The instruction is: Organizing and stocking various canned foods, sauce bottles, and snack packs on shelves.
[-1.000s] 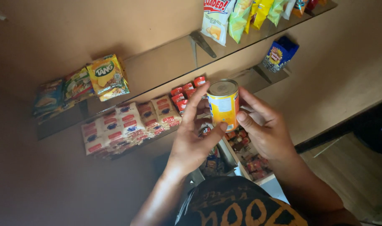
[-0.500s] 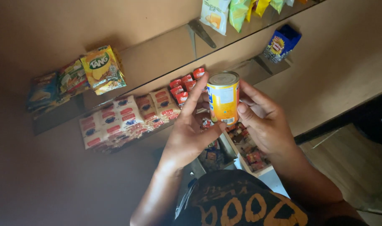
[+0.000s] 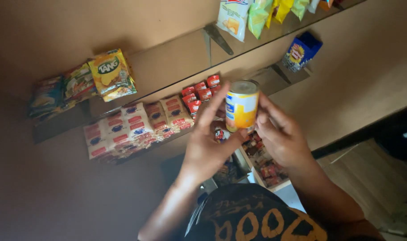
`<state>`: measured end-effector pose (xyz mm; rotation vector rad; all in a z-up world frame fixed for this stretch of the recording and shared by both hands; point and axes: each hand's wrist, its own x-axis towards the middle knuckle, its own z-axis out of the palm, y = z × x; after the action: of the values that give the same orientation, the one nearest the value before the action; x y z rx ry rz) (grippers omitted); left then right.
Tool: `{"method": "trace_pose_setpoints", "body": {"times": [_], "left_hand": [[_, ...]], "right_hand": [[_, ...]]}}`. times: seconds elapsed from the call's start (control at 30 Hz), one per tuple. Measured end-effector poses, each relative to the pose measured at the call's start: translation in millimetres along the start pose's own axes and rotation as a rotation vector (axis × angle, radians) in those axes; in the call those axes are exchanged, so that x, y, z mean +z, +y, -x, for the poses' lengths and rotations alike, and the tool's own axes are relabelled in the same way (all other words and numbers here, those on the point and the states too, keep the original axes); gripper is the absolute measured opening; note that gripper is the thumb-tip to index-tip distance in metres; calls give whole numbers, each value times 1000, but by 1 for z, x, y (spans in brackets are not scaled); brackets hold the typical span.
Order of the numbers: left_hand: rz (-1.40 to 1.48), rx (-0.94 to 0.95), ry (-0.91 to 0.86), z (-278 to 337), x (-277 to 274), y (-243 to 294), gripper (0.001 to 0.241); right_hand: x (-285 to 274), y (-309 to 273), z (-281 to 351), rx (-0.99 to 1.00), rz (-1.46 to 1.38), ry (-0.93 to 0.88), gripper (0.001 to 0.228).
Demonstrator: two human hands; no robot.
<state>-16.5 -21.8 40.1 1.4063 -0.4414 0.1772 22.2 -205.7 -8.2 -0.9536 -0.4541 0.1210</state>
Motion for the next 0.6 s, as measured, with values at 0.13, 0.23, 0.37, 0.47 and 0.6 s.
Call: {"method": "trace_pose_setpoints", "body": {"times": [0.13, 0.23, 0.37, 0.47, 0.6], "left_hand": [[-395, 139, 104, 1, 6, 10, 85], [-402, 128, 107, 2, 5, 13, 80], [-176, 66, 54, 2, -5, 7, 70], [-33, 13, 25, 0, -13, -1, 63], [73, -28, 1, -3, -15, -1, 59]], "right_hand": [[-7, 4, -3, -25, 255, -39, 64], [-7, 3, -8, -20, 254, -37, 69], [2, -9, -14, 60, -27, -80, 67], [1, -9, -16, 128, -154, -142, 65], [-10, -2, -20, 139, -253, -208, 62]]}}
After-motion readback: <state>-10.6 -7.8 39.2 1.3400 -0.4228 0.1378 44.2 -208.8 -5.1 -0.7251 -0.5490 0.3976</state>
